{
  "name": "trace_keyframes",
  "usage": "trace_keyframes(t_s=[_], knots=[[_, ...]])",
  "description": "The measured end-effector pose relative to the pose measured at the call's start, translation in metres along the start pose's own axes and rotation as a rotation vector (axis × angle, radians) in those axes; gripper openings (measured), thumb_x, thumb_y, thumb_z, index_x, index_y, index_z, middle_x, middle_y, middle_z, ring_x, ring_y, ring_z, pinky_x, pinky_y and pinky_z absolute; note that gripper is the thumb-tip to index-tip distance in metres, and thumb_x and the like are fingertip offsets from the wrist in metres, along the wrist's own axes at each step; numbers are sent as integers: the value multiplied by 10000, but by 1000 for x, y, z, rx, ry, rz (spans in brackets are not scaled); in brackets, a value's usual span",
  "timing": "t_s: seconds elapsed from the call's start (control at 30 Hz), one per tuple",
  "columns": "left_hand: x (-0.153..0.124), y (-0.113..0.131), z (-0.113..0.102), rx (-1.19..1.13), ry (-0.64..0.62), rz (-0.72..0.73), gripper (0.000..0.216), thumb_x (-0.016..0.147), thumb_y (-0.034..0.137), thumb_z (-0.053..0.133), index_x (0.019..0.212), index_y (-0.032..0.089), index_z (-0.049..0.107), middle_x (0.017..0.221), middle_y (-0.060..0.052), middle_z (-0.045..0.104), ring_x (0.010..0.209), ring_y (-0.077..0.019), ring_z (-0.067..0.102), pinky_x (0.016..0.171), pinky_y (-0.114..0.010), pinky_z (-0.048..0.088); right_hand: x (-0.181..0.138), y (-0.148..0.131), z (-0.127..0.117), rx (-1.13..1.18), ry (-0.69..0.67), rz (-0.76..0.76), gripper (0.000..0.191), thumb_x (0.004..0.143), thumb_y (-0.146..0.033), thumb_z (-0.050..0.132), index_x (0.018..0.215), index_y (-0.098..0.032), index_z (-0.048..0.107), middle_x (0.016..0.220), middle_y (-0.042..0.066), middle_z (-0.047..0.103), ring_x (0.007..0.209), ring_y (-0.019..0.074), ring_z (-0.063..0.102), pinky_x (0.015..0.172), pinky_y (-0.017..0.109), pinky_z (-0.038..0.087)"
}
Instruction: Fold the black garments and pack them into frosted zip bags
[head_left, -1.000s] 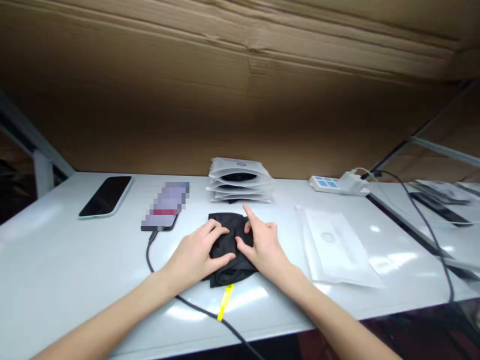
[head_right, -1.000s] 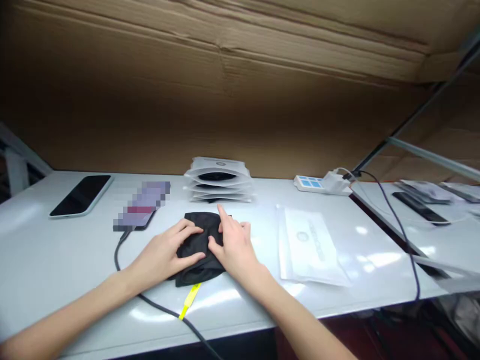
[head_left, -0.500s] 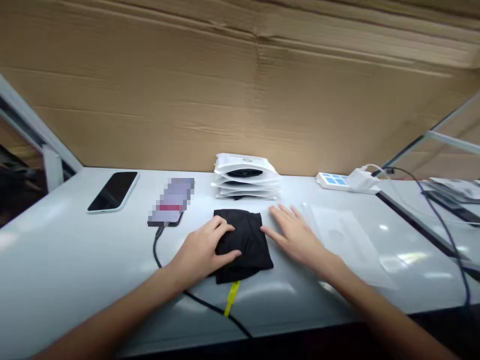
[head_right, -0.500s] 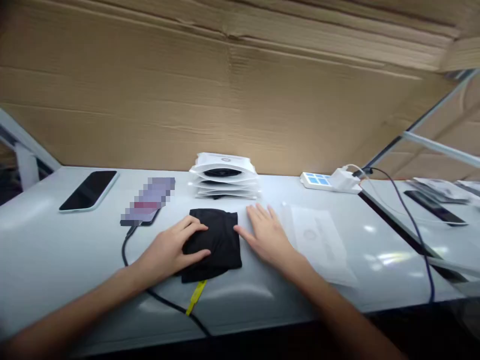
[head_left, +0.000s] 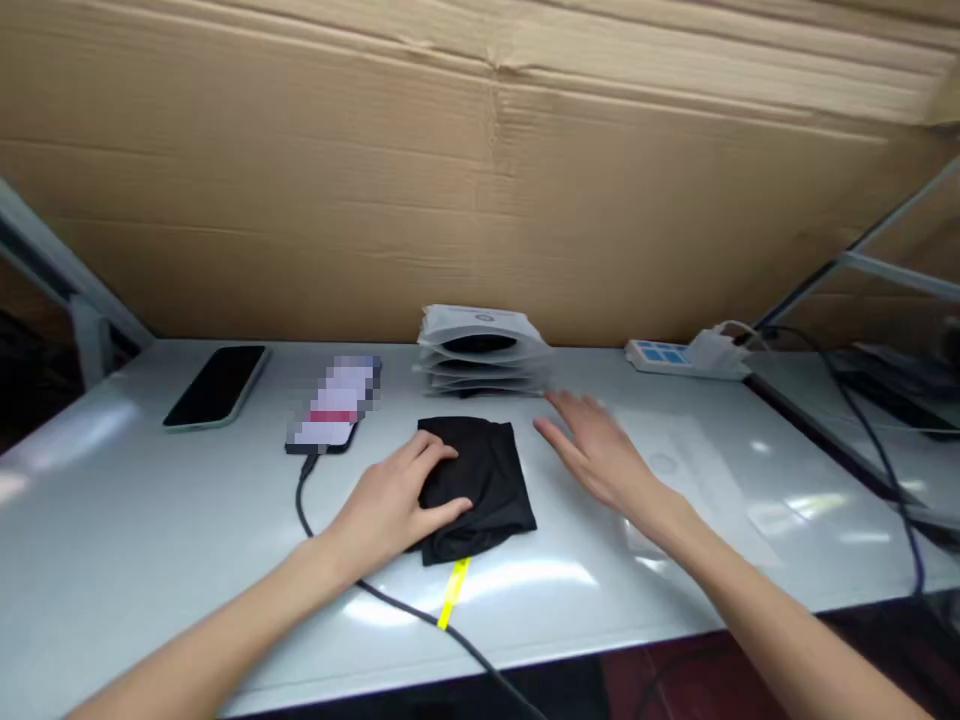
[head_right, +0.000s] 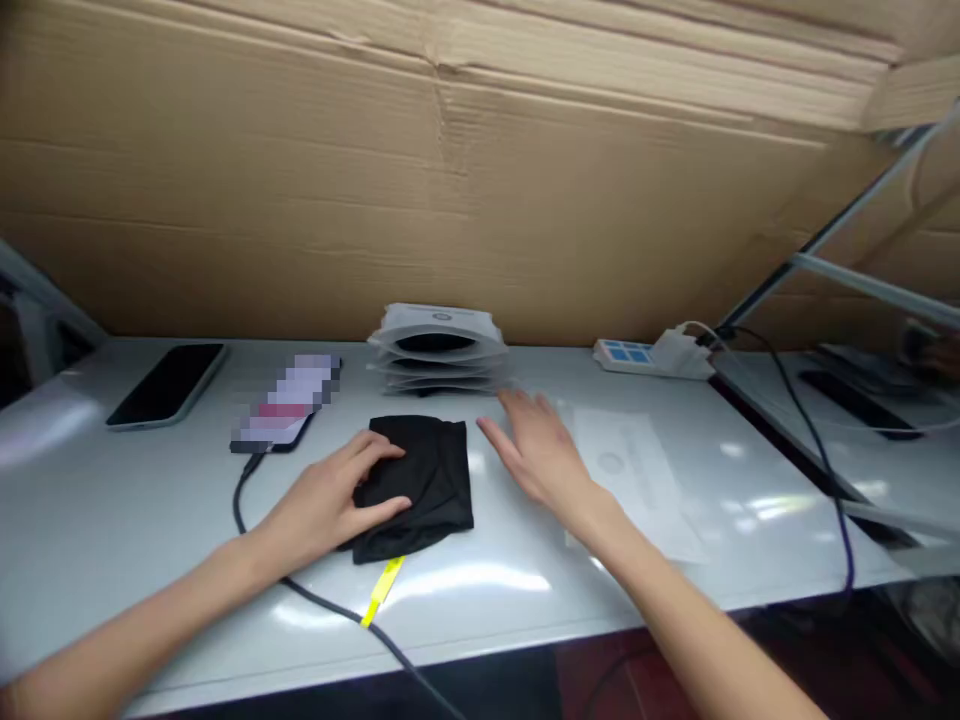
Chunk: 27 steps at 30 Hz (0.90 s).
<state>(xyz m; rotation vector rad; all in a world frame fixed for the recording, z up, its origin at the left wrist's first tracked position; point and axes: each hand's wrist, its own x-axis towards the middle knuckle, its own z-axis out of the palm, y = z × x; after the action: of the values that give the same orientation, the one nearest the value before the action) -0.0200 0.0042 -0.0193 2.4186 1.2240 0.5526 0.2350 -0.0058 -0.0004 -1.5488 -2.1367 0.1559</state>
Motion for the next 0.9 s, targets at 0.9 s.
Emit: trace_keyframes(t_s=[0.9], knots=[[-9, 4, -8, 155, -148, 282, 256, 869, 379, 610, 1077, 239, 663, 1050, -48, 660, 917, -201, 647, 716, -282, 503, -76, -11, 3, 598, 639, 606, 200, 781, -388, 621, 862, -218, 553, 806, 1, 591, 771, 187, 590, 703, 318, 473]])
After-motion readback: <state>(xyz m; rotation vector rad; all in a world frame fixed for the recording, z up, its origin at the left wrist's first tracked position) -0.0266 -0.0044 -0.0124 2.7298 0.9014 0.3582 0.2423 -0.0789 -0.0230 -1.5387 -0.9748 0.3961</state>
